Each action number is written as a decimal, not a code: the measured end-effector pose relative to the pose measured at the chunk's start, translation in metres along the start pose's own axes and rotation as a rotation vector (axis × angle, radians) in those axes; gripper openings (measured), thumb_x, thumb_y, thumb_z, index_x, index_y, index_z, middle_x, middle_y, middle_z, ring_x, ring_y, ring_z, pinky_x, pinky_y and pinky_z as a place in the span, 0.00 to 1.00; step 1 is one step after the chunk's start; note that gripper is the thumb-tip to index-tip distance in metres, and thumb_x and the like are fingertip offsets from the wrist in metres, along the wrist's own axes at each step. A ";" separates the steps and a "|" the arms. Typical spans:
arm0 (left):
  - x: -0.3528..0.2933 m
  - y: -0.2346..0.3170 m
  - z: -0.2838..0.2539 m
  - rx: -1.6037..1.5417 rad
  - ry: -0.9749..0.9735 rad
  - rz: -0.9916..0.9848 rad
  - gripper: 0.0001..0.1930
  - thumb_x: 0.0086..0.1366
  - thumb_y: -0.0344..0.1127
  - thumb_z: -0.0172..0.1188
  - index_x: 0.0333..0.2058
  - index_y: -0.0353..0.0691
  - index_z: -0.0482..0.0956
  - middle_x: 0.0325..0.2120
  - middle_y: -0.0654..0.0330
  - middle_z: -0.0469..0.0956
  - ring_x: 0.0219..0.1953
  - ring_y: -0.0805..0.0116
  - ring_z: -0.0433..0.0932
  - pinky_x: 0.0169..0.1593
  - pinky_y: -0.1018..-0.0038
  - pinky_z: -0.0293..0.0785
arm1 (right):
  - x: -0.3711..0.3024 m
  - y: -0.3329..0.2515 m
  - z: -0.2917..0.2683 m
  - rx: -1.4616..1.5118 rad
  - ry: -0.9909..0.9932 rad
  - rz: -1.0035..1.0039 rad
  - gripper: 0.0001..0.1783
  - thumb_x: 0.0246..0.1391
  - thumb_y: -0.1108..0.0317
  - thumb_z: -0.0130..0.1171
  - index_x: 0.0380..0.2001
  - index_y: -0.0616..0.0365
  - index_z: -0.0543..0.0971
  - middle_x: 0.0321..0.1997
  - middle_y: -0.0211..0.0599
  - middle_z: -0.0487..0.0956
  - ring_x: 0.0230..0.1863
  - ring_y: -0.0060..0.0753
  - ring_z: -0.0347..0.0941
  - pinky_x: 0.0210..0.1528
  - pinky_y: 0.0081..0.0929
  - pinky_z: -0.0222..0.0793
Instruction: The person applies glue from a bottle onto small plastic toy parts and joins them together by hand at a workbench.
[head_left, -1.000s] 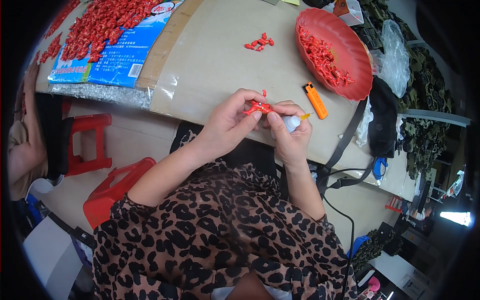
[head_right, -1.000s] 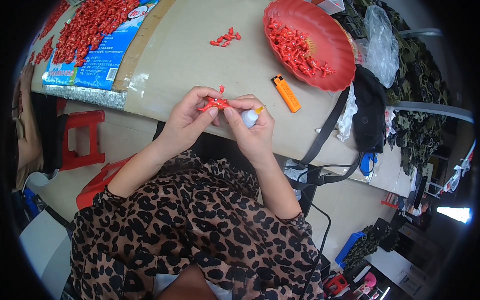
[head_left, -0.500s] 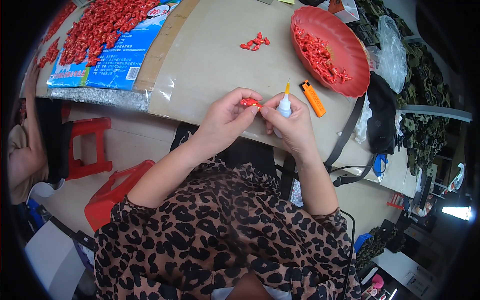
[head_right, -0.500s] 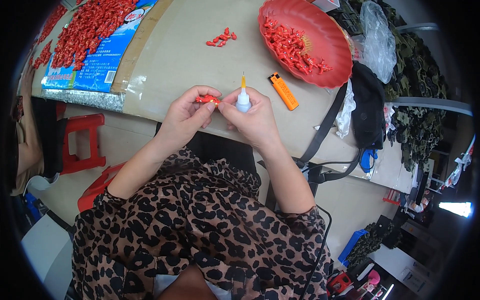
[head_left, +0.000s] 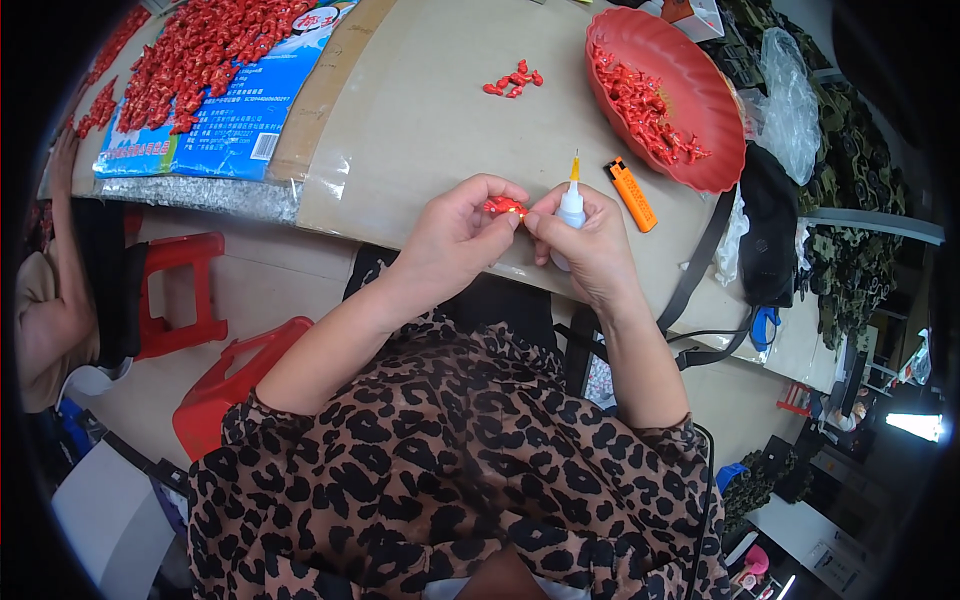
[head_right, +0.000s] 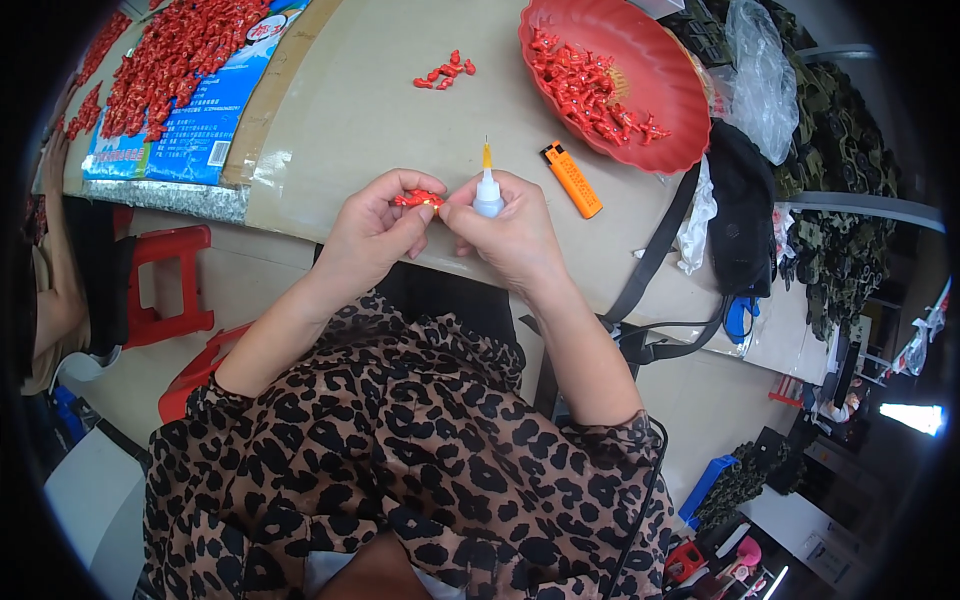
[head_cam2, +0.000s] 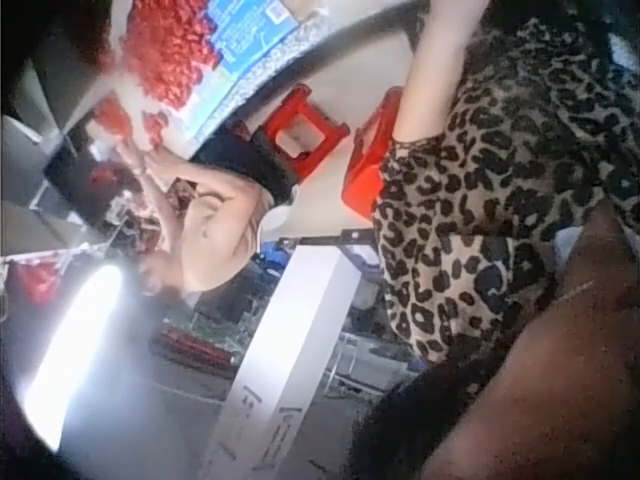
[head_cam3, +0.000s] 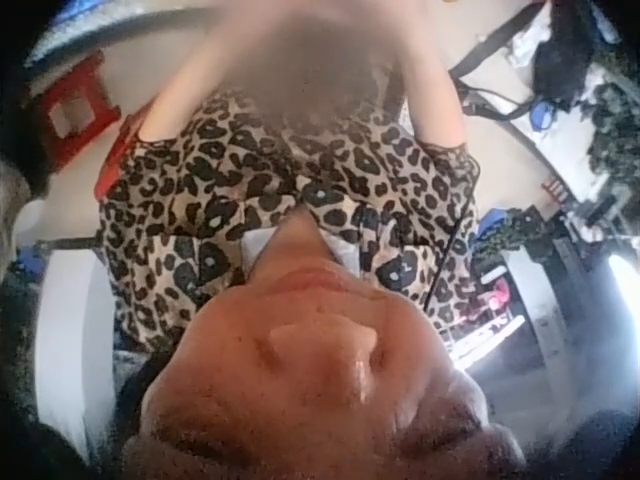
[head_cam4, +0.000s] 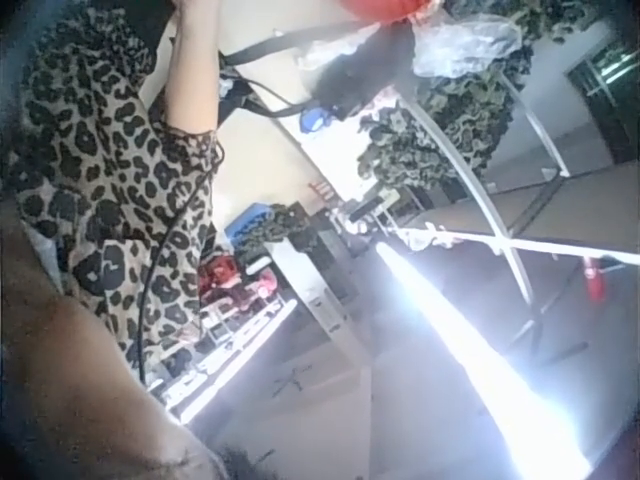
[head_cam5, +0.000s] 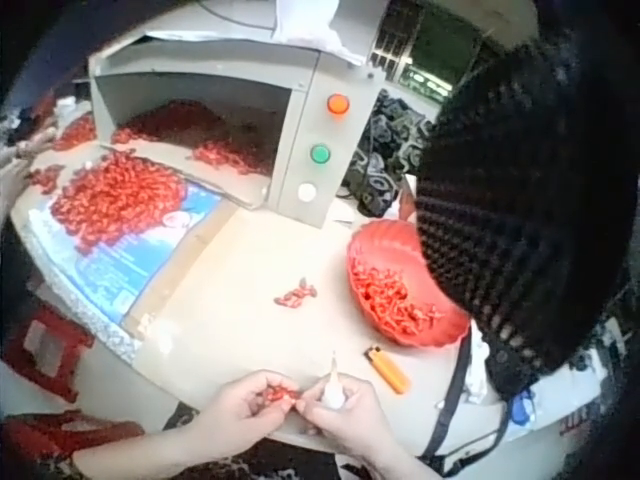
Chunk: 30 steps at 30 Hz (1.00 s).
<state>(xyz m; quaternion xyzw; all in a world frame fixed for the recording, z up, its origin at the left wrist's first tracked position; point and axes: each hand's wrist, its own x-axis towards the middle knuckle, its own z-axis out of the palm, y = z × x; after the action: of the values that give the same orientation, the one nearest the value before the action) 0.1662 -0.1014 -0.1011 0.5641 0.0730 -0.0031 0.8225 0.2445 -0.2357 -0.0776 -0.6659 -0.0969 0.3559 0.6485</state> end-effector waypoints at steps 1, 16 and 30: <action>0.000 0.000 0.000 0.009 -0.005 -0.014 0.09 0.58 0.25 0.46 0.39 0.34 0.66 0.25 0.66 0.68 0.20 0.84 0.62 0.23 0.88 0.59 | 0.000 0.000 0.000 0.000 0.000 0.000 0.04 0.40 0.76 0.55 0.23 0.61 0.70 0.17 0.31 0.71 0.15 0.18 0.66 0.17 0.15 0.60; 0.000 -0.001 -0.001 0.006 -0.008 -0.017 0.09 0.58 0.25 0.45 0.39 0.34 0.66 0.26 0.66 0.68 0.20 0.84 0.63 0.23 0.87 0.61 | 0.001 -0.002 0.002 0.025 0.007 0.000 0.06 0.39 0.74 0.57 0.21 0.63 0.70 0.16 0.29 0.70 0.15 0.16 0.65 0.16 0.14 0.61; 0.003 0.001 0.001 -0.049 -0.013 -0.051 0.10 0.60 0.29 0.46 0.40 0.34 0.66 0.28 0.65 0.69 0.19 0.84 0.62 0.22 0.87 0.61 | 0.005 0.002 -0.004 0.104 0.015 0.006 0.06 0.40 0.73 0.57 0.23 0.62 0.70 0.16 0.30 0.71 0.13 0.16 0.64 0.13 0.12 0.54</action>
<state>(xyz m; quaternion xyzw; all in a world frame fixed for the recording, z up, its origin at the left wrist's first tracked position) 0.1694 -0.1012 -0.1002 0.5416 0.0819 -0.0259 0.8362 0.2498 -0.2363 -0.0816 -0.6342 -0.0714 0.3572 0.6820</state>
